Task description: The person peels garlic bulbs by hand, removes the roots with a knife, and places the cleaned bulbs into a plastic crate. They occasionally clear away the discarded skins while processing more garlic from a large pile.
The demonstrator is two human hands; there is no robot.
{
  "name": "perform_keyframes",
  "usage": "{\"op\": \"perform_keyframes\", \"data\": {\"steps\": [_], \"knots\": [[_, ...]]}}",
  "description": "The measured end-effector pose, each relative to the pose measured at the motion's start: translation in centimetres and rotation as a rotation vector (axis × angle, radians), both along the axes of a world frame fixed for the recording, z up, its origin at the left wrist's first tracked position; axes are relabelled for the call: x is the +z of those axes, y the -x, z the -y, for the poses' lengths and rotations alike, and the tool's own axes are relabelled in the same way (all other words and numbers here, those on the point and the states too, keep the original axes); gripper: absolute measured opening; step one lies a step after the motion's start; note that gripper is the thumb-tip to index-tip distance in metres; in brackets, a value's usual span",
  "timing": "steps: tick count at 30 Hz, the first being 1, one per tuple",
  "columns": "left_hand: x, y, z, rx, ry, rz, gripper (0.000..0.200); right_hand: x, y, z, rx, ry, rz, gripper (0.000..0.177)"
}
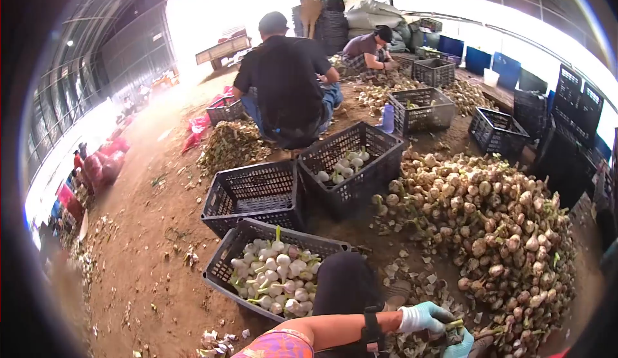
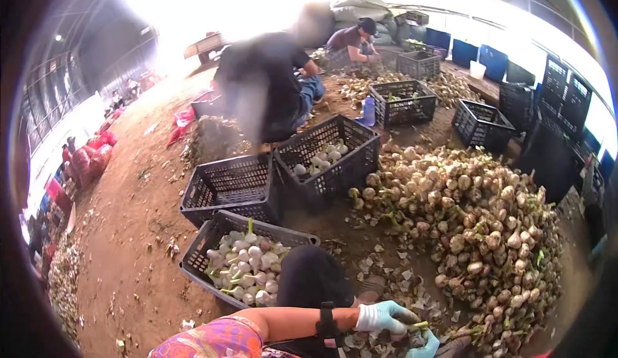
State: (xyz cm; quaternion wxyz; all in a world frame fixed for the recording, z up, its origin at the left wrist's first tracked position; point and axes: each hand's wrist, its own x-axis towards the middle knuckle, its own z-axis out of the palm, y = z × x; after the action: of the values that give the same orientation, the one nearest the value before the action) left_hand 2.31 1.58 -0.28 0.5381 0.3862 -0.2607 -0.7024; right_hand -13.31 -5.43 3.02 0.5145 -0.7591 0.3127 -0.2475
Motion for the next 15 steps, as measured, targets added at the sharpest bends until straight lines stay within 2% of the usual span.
{"op": "perform_keyframes", "data": {"steps": [1,2,4,5,6,8,9,10,11,12,13,14,15], "knots": [[-0.3,0.4,0.2,0.078,0.019,-0.179,0.045,0.1,0.1,0.1,-0.028,-0.141,0.043,0.024],[-3.1,0.4,0.9,0.063,0.017,-0.392,0.040,0.5,0.1,-0.3,-0.066,-0.084,0.103,0.025],[0.9,1.1,0.4,0.136,-0.128,-0.586,0.038,0.2,0.3,-0.4,-0.134,-0.020,0.115,0.027],[-3.3,1.0,1.7,0.168,-0.276,-0.383,0.038,0.1,0.2,-0.6,-0.165,-0.029,0.140,0.028],[-2.3,1.0,1.9,0.166,-0.425,-0.365,0.037,-0.3,0.2,-0.5,-0.196,-0.045,0.165,0.028],[-2.9,1.5,2.4,0.257,-0.331,-0.137,0.048,-3.1,-0.1,0.1,-0.276,-0.110,0.191,0.023],[-2.3,2.1,2.0,0.257,-0.181,0.123,0.055,-3.5,0.0,0.2,-0.348,-0.263,0.264,0.018],[-1.6,2.6,1.2,0.248,-0.026,0.380,0.064,-3.8,0.2,0.5,-0.368,-0.090,0.220,0.014],[0.9,2.9,0.7,0.187,0.025,0.507,0.078,-4.2,0.5,0.8,-0.335,-0.042,0.145,0.013],[0.5,3.1,0.7,0.232,0.108,0.777,0.072,-4.0,0.8,0.9,-0.299,0.004,0.069,0.015],[0.0,3.5,0.8,0.299,0.060,0.539,0.066,-3.7,0.6,0.6,-0.316,0.085,0.106,0.014],[-0.7,3.9,0.8,0.355,0.003,0.298,0.061,-3.6,0.5,0.5,-0.353,-0.129,0.261,0.014],[-0.4,3.6,1.1,0.386,-0.024,0.202,0.051,-2.0,0.6,0.3,-0.355,-0.185,0.240,0.016]]}}
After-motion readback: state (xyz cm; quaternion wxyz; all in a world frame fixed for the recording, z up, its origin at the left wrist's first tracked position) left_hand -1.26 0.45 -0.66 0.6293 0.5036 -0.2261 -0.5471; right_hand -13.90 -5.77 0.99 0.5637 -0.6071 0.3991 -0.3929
